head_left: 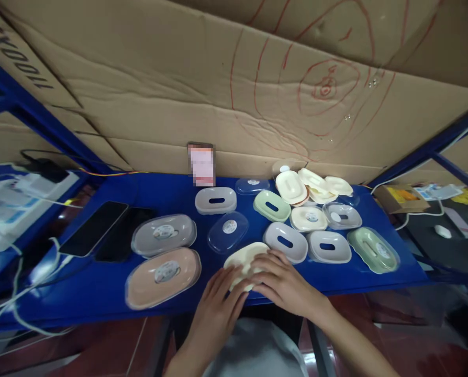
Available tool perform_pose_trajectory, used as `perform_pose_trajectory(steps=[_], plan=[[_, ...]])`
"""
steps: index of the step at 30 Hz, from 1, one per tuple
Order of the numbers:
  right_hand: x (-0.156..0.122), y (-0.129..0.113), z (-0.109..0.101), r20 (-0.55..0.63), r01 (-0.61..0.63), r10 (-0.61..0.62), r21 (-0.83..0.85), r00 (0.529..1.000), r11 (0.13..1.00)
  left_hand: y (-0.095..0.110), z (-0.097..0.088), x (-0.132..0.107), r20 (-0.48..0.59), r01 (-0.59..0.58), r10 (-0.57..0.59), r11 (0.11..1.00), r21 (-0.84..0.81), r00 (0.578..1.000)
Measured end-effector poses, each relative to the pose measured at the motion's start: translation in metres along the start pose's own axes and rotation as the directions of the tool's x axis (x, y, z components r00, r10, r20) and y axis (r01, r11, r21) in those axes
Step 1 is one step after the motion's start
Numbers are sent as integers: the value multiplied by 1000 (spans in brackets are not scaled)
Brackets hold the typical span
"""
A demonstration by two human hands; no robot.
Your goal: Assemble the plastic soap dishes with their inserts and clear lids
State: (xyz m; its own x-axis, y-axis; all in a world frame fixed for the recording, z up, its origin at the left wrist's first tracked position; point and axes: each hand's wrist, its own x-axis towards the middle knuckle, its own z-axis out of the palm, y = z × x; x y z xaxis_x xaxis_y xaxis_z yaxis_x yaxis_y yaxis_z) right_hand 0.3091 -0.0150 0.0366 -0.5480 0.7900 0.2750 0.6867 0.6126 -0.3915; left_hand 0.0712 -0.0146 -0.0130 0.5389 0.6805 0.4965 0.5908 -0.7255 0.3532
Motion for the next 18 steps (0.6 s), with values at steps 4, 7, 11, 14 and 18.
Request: perform_pose_trajectory(steps=[4, 7, 11, 14, 18], plan=[[-8, 29, -1, -193, -216, 176, -207, 965, 954, -7, -3, -19, 52, -5, 5, 1000, 15, 999], [-23, 42, -2, -221, -356, 295, -340, 930, 870, -10, -11, -30, 75, 17, -18, 1000, 8, 997], [-47, 39, -2, -198, -339, 290, -291, 936, 895, -12, -11, -34, 114, 4, 1, 999, -46, 994], [-50, 21, -4, -168, -262, 233, -176, 958, 949, -11, -3, -28, 62, 28, -23, 995, -92, 998], [-35, -8, 5, 42, -88, 92, -90, 995, 992, -15, 6, -13, 10, 39, -39, 997, -65, 999]])
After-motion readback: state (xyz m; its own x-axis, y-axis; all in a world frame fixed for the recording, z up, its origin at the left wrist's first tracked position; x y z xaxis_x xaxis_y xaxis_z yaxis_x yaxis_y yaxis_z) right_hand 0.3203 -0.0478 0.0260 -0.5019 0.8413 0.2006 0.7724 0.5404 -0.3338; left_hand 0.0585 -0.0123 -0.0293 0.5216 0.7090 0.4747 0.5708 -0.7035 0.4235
